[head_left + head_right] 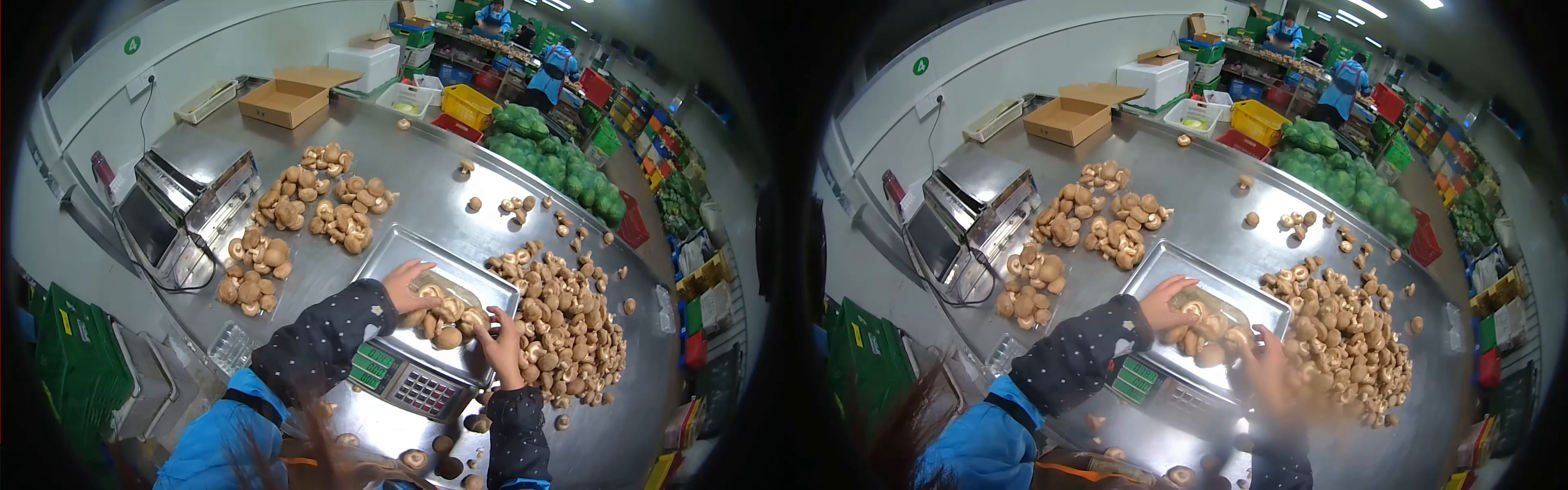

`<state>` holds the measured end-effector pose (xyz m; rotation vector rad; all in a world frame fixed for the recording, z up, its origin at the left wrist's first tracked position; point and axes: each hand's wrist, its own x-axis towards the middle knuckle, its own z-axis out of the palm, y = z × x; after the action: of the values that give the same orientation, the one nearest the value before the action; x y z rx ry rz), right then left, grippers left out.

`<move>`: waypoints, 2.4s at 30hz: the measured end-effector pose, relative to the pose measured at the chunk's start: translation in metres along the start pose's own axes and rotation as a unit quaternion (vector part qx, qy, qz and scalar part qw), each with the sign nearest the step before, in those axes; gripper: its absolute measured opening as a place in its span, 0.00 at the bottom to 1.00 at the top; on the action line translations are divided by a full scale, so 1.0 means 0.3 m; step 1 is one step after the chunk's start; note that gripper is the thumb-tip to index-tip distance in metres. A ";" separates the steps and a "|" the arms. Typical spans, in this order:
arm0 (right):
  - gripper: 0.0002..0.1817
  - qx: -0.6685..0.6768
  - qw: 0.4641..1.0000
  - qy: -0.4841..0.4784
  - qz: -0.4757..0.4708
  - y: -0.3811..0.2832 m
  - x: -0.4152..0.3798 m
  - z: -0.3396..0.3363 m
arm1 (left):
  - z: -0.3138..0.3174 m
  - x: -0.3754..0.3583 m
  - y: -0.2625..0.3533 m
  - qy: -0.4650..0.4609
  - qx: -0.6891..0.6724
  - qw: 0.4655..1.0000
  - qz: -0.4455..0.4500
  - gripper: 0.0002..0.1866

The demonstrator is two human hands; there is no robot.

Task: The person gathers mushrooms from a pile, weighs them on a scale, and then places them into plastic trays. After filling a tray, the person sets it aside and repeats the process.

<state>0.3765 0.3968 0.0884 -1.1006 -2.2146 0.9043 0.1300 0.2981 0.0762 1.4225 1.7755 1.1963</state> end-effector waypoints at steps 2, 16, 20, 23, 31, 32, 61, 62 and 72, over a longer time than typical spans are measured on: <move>0.24 -0.004 1.000 0.007 0.003 0.010 0.003 0.014 | 0.020 -0.010 0.012 0.013 0.050 0.998 -0.018 0.42; 0.09 0.033 0.986 -0.107 0.127 -0.042 -0.309 -0.302 | -0.048 -0.311 0.287 -0.012 0.018 0.997 0.071 0.16; 0.19 -0.207 0.929 -0.278 0.129 0.119 -0.638 -0.266 | 0.233 -0.536 0.181 -0.307 0.030 0.942 0.130 0.14; 0.26 -0.196 0.956 -0.186 0.115 0.155 -0.815 -0.174 | 0.523 -0.548 0.130 -0.371 0.056 0.890 0.261 0.15; 0.24 -0.231 0.971 -0.066 0.020 0.155 -0.651 -0.075 | 0.806 -0.633 -0.059 -0.431 0.145 0.855 0.251 0.18; 0.22 -0.204 0.976 -0.072 0.019 0.180 -0.649 -0.085 | 0.696 -0.628 -0.005 -0.386 0.044 0.892 0.232 0.18; 0.06 0.074 0.975 -0.126 0.170 -0.107 -0.334 -0.241 | -0.190 -0.283 0.035 0.204 -0.127 0.964 -0.112 0.15; 0.06 0.014 0.995 -0.091 -0.026 0.148 -0.459 -0.157 | -0.181 -0.279 0.025 0.201 -0.133 0.964 -0.113 0.15; 0.24 -0.129 0.967 -0.219 -0.001 0.021 -0.759 0.006 | -0.124 -0.311 0.046 0.140 -0.180 0.966 -0.121 0.15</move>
<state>0.5028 0.2108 0.0505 -1.0913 -2.7603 0.9493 0.1304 0.1987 0.0955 0.8365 1.7369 1.5456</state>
